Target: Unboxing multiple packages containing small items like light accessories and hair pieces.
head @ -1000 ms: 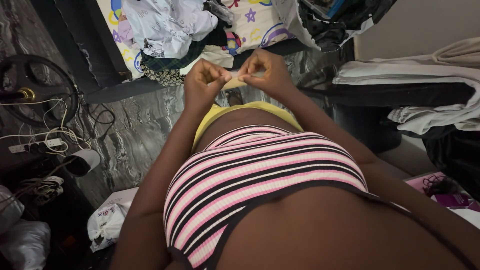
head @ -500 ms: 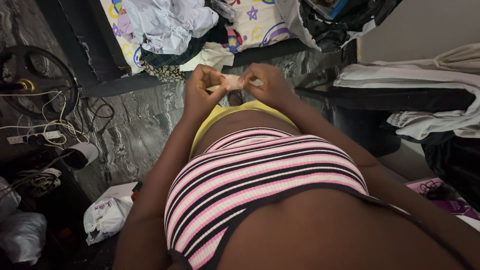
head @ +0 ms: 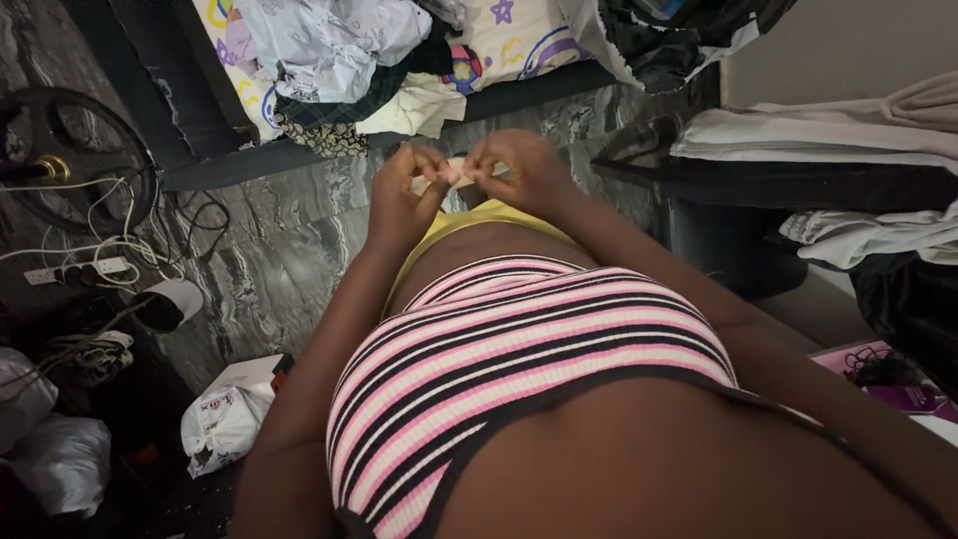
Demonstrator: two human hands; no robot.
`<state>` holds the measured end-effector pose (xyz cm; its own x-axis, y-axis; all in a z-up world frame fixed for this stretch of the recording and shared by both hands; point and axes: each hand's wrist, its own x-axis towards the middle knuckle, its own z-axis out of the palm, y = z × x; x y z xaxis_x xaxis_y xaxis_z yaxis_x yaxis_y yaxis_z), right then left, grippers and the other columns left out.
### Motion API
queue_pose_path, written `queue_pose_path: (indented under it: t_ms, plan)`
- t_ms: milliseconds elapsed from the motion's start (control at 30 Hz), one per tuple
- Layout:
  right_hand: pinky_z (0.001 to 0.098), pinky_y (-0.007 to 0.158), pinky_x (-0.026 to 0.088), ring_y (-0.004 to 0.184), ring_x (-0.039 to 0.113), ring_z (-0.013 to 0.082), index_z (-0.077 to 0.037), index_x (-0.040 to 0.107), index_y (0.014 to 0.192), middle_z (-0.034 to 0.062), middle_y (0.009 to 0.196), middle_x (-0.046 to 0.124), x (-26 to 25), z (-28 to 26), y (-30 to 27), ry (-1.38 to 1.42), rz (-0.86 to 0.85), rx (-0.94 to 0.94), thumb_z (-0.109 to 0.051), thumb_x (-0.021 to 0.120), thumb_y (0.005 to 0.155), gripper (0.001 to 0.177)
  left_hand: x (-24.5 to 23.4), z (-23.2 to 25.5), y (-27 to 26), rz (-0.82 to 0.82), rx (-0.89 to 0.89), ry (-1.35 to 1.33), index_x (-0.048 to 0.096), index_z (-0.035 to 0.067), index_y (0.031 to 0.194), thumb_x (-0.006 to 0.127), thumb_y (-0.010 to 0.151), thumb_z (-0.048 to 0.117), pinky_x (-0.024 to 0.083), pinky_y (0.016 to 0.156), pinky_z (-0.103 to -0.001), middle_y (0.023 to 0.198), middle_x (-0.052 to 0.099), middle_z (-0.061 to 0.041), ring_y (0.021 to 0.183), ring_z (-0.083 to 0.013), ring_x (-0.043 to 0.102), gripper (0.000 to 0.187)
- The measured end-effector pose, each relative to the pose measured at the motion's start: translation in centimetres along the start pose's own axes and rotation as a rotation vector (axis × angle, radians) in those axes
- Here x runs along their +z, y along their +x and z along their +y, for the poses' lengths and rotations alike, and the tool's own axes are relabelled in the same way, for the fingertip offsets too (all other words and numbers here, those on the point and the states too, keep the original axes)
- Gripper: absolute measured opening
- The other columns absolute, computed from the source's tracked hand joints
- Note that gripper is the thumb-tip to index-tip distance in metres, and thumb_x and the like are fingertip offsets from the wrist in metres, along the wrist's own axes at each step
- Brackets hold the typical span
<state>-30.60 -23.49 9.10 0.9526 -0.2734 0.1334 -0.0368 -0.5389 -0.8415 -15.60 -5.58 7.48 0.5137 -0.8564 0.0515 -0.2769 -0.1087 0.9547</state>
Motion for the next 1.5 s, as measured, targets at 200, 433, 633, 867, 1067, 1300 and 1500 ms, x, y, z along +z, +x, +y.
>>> queue_pose_path:
  t_ms: [200,433,633,867,1067,1300,1500]
  plan:
    - [0.0412,0.077,0.053,0.088,0.071,0.0290,-0.007,0.054,0.081,0.0061,0.097,0.075,-0.2,-0.4,0.4,0.064,0.031,0.055,-0.012,0.077,0.088,0.024,-0.9,3.6,1.7,-0.069,-0.104,-0.112,0.057,0.003,0.102,0.081,0.088,0.010,0.053,0.066,-0.027,0.099,0.071,-0.008,0.092,-0.0199,0.074,0.029]
    - [0.0406,0.078,0.053,0.091,0.071,0.0283,-0.009,0.065,0.088,0.0055,0.098,0.074,-1.3,-0.8,0.5,0.016,0.027,0.026,-0.013,0.077,0.089,0.013,-0.7,1.7,2.4,-0.121,0.015,0.156,0.062,0.004,0.098,0.081,0.091,0.008,0.056,0.074,-0.032,0.099,0.072,-0.009,0.088,-0.0215,0.071,0.021]
    - [0.0417,0.082,0.054,0.093,0.071,0.0286,-0.010,0.069,0.090,0.0061,0.098,0.073,-1.7,0.5,-1.4,-0.147,0.109,-0.025,-0.021,0.077,0.091,0.014,-1.4,1.3,3.4,-0.126,0.090,-0.106,0.057,0.003,0.102,0.073,0.097,0.005,0.058,0.090,-0.034,0.107,0.066,-0.009,0.099,-0.0222,0.071,0.017]
    - [0.0398,0.076,0.054,0.084,0.071,0.0268,-0.009,0.068,0.085,0.0054,0.089,0.073,-0.7,-1.7,-0.5,-0.140,0.257,0.173,-0.021,0.079,0.088,0.016,-3.2,4.6,6.3,-0.335,0.145,0.127,0.069,0.003,0.106,0.078,0.084,0.008,0.053,0.072,-0.034,0.095,0.066,-0.011,0.083,-0.0261,0.068,0.024]
    - [0.0350,0.074,0.055,0.086,0.073,0.0228,-0.007,0.067,0.087,0.0057,0.093,0.075,0.3,-5.1,2.5,-0.067,0.407,0.272,-0.022,0.083,0.085,0.022,-7.2,3.8,8.6,-0.378,0.306,0.213,0.069,0.005,0.097,0.074,0.091,0.009,0.052,0.081,-0.041,0.097,0.067,-0.013,0.092,-0.0336,0.066,0.009]
    - [0.0311,0.076,0.055,0.087,0.075,0.0168,-0.005,0.055,0.077,0.0077,0.092,0.076,3.8,-5.8,3.6,0.122,0.577,0.363,-0.014,0.082,0.088,0.031,-11.4,8.1,11.7,-0.460,0.463,0.159,0.066,0.003,0.098,0.075,0.087,0.011,0.052,0.079,-0.043,0.099,0.065,-0.015,0.092,-0.0356,0.065,0.017]
    - [0.0313,0.082,0.054,0.090,0.073,0.0175,-0.005,0.054,0.078,0.0075,0.095,0.076,7.3,-8.2,3.1,0.092,0.720,0.407,-0.007,0.078,0.088,0.026,-11.7,5.0,11.9,-0.627,0.530,0.234,0.069,0.008,0.092,0.077,0.088,0.012,0.051,0.076,-0.045,0.093,0.066,-0.010,0.087,-0.0339,0.065,0.010]
